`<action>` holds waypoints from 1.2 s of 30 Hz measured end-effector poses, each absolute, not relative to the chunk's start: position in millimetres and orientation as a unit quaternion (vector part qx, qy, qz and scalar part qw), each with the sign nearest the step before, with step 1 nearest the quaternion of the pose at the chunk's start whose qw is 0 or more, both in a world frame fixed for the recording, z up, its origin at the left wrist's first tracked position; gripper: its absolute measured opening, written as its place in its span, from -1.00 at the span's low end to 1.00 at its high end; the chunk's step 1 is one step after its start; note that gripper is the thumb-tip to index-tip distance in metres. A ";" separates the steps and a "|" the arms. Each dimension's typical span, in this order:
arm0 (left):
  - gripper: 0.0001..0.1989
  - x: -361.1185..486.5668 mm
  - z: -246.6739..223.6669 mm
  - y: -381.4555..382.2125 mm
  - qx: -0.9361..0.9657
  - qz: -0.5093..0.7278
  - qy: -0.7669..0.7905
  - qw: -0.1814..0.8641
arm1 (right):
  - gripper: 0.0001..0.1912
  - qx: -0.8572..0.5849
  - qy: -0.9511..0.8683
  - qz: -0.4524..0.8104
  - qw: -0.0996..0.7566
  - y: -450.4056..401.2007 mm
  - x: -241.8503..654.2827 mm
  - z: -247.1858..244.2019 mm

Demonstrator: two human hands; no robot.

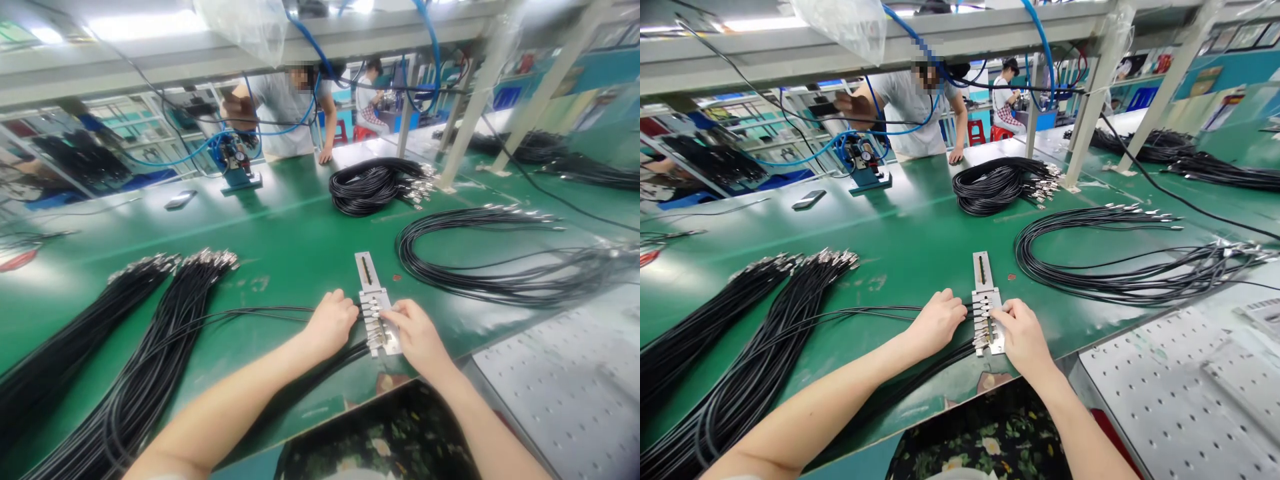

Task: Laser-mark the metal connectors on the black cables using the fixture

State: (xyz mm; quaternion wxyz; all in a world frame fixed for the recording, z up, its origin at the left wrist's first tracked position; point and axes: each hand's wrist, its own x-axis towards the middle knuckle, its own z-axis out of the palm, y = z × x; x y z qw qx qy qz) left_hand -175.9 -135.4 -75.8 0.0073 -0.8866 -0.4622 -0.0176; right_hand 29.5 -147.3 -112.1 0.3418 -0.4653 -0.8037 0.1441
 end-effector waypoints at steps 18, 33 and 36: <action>-0.65 -183.0 -72.4 -145.3 -0.909 0.000 -0.416 0.000 | -0.64 -0.483 -0.814 0.091 0.309 -147.2 25.2 -111.1; -0.89 -188.5 -51.0 -156.7 -0.781 -0.117 -0.545 -0.283 | -0.69 -0.460 -0.748 0.170 0.447 -156.7 33.0 -109.4; -0.87 -185.0 -52.6 -153.5 -0.813 -0.128 -0.540 -0.176 | -0.68 -0.461 -0.746 0.180 0.446 -156.1 33.3 -109.0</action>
